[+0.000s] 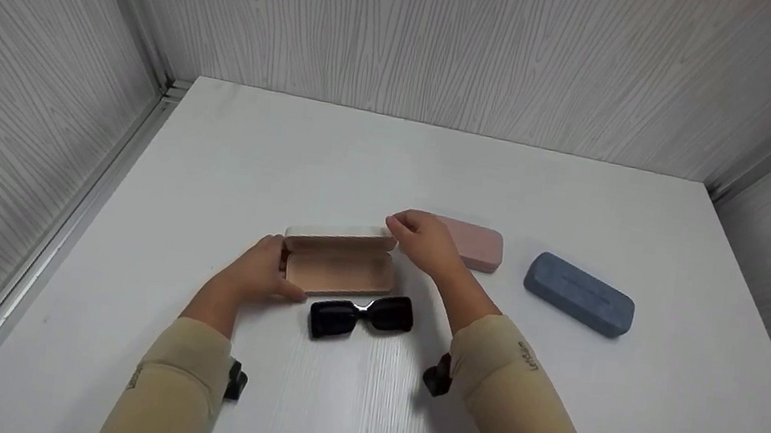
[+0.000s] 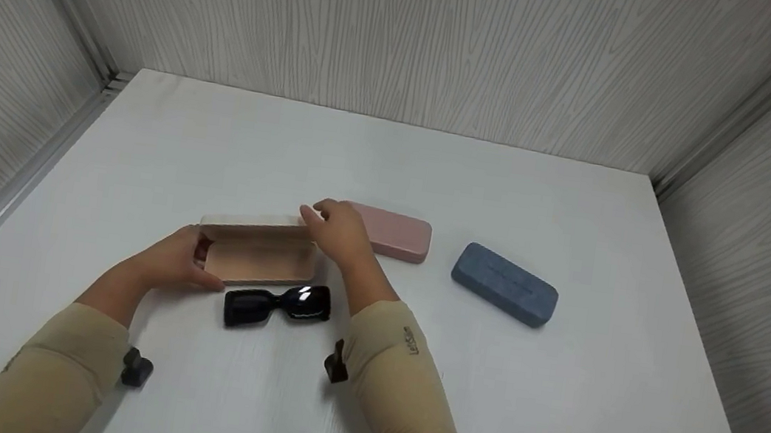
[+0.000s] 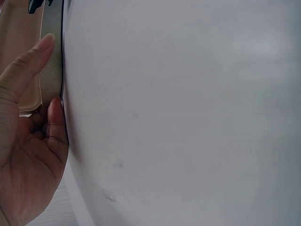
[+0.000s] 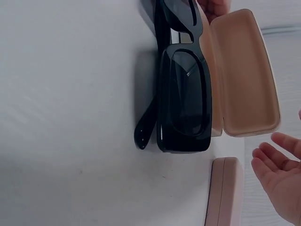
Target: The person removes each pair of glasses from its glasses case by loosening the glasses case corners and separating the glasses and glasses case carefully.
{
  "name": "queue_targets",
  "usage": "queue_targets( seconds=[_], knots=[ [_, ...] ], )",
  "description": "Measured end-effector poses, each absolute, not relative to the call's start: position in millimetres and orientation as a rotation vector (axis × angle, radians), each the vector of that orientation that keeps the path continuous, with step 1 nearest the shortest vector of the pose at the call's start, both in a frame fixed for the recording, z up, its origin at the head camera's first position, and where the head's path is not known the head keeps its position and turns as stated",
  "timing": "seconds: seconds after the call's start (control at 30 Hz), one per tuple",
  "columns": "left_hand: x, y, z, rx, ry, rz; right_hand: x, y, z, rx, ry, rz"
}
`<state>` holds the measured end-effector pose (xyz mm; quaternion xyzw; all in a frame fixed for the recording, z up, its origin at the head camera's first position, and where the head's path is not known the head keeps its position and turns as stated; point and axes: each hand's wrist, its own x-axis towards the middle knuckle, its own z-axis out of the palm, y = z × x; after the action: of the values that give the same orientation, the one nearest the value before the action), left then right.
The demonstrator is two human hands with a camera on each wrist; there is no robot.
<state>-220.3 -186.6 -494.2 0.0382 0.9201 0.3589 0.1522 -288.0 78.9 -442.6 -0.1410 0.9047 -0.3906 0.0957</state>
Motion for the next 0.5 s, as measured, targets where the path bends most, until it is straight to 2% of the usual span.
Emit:
queue_targets(
  seconds=[0.27,0.5],
  knots=[
    [-219.3,-180.1,-492.6,0.113,2.616,1.058,-289.6,78.5,-447.0,-0.527,2.489,-1.109],
    [-218.2,-174.9,-491.4,0.064,2.607,1.065,-292.0,83.3,-446.5,-0.424,2.256,-1.223]
  ],
)
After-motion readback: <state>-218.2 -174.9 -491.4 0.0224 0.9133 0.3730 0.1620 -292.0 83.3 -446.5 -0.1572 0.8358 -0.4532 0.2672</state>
